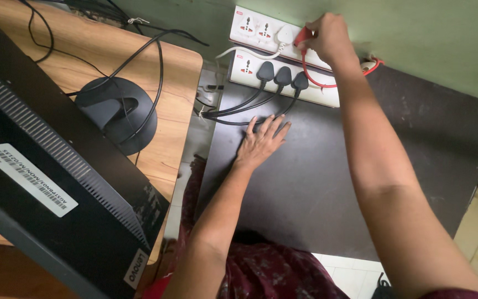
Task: The person adjusts two monitors on a desk, positions the keyboard and mouse, and plugs power and device cables into a wall power strip. They then type on the keyboard and use the mouse while the monitors power on.
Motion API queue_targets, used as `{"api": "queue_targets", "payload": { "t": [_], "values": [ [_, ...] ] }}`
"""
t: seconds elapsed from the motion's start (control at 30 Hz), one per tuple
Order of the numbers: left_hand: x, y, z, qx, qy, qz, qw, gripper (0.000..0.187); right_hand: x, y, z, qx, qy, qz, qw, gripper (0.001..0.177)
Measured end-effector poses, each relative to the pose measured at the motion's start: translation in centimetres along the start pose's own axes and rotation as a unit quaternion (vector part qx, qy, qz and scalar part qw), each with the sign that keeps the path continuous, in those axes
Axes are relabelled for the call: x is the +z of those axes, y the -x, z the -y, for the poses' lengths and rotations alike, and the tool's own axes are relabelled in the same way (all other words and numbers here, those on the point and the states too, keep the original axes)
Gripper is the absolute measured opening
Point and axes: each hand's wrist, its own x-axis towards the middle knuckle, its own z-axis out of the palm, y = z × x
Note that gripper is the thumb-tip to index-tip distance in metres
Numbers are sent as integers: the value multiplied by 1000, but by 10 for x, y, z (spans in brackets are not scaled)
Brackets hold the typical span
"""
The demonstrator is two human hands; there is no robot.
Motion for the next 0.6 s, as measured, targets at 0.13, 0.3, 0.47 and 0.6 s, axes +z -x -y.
{"api": "queue_targets", "payload": {
  "t": [0.13, 0.3, 0.47, 0.6],
  "values": [
    [2, 2, 0, 10, -13, -2, 1000, 57, -2, 0, 2, 35, -28, 33, 998, 25],
    [2, 0, 1, 3, -11, -1, 1000, 57, -3, -8, 12, 58, -28, 34, 997, 24],
    [1, -2, 0, 2, -19, 0, 1000, 57, 0, -10, 12, 107, -25, 49, 993, 25],
    [-1, 1, 0, 1, -24, -2, 1000, 55, 17, -8, 8, 46, -31, 29, 998, 20]
  ]
}}
